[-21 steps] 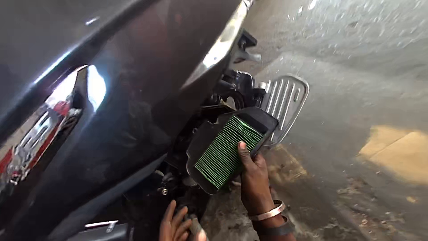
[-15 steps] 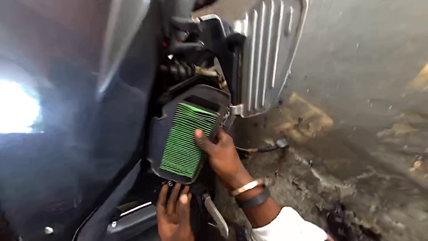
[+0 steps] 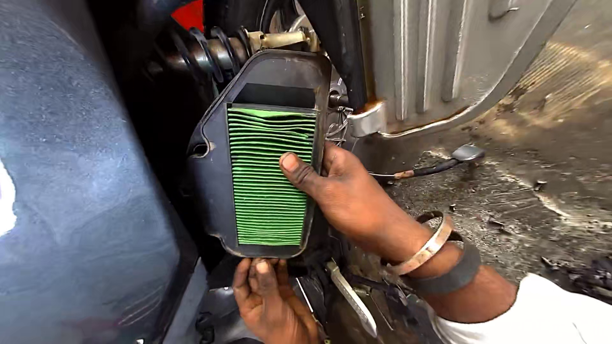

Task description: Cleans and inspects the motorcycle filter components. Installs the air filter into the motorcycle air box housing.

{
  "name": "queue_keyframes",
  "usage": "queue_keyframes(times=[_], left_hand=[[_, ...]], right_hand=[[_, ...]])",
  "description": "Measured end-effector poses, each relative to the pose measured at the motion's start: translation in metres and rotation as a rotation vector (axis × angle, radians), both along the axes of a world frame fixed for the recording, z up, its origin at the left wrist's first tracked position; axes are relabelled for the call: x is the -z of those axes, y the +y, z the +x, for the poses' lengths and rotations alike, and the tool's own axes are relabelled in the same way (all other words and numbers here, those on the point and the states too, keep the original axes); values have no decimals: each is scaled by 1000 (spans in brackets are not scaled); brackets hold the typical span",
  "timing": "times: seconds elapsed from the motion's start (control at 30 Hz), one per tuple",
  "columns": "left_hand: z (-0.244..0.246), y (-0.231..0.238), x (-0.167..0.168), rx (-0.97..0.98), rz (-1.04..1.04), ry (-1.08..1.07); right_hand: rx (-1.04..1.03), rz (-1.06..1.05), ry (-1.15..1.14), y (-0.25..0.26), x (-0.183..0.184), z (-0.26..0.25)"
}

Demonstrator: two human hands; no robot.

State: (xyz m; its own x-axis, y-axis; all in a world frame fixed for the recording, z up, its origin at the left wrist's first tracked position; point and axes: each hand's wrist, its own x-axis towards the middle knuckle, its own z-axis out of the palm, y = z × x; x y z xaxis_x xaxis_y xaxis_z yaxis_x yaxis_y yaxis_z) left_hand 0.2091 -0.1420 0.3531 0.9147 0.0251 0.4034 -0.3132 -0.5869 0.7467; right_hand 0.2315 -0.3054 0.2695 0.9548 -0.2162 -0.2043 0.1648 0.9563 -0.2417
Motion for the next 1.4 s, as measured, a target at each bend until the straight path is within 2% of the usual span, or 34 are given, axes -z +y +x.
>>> queue_keyframes(times=[0.1, 0.23, 0.3, 0.4, 0.53, 0.67, 0.83, 1.1, 1.3, 1.4], left_hand=[[1, -4, 0, -19, 3, 53], [4, -15, 6, -15, 47, -20], [5, -21, 7, -66, 65, -24], [11, -22, 8, -104, 111, -25], [13, -22, 10, -83, 147, -80], [9, -17, 12, -11, 133, -132], [10, -2, 20, 89, 82, -105], [15, -4, 17, 89, 103, -105], [17, 0, 21, 117, 51, -83], [18, 1, 21, 142, 50, -98]], right_hand=[[18, 47, -73, -3, 5, -2], [-5, 75, 111, -1, -1, -1], [-31, 24, 151, -1, -4, -2], [-119, -176, 171, -9, -5, -5], [-185, -339, 133, -23, -3, 4], [-105, -299, 28, -23, 7, -2], [-106, -346, -66, -24, 16, -5], [-146, -432, 230, -20, -5, -7], [23, -530, 307, -14, -3, -9], [81, -678, 393, -8, 5, -8]])
